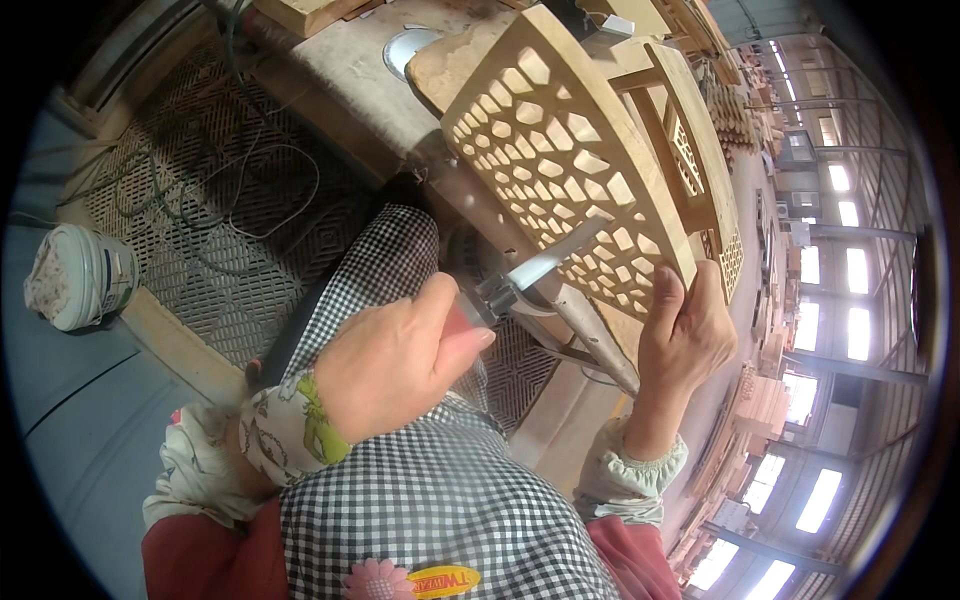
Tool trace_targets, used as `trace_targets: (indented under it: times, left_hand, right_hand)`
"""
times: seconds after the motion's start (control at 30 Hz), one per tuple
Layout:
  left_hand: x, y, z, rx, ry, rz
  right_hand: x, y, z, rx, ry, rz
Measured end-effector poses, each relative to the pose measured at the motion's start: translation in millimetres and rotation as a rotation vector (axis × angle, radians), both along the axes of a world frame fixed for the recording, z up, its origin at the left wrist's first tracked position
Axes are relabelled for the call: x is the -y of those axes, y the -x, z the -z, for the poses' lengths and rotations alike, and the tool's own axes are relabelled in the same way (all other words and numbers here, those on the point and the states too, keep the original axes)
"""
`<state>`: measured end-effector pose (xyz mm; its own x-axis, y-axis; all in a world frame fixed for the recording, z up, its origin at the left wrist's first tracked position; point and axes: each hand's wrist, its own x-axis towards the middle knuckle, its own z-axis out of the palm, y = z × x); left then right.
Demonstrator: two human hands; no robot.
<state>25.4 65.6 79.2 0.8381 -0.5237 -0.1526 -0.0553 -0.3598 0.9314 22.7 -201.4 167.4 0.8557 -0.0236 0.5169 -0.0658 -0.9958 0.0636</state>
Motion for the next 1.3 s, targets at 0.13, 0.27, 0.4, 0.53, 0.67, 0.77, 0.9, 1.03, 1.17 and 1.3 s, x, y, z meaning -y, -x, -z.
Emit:
trace_targets:
  times: [0.13,0.27,0.4,0.53,0.67,0.77,0.9,1.03,1.17,1.3]
  left_hand:
    - [8,-3,-10,0.037,-0.066,0.020]
    - [14,-11,-21,0.029,-0.128,0.046]
    - [16,-16,-26,0.017,-0.191,0.059]
    - [14,-12,-27,-0.024,-0.154,0.046]
    - [18,-18,-23,0.042,-0.121,0.036]
    - [13,-8,-20,0.012,-0.108,0.022]
    - [19,-21,-21,0.052,-0.142,0.044]
    - [8,-9,-11,0.102,-0.079,0.016]
    - [-15,9,-6,-0.012,-0.054,0.160]
    - [-24,12,-13,0.020,0.052,0.040]
  right_hand:
    - [-1,4,4,0.019,0.025,-0.044]
    - [-9,9,4,-0.013,0.039,-0.014]
    - [-7,9,4,-0.001,0.032,-0.019]
    - [-7,7,2,-0.001,0.027,-0.009]
    - [-5,5,2,-0.005,0.016,-0.007]
    - [-1,6,2,-0.004,0.029,-0.009]
    - [-1,3,2,0.010,0.024,-0.019]
    - [6,-1,3,0.020,0.009,-0.024]
    - [9,-4,2,0.019,0.002,-0.029]
    - [9,-2,2,0.001,0.006,-0.008]
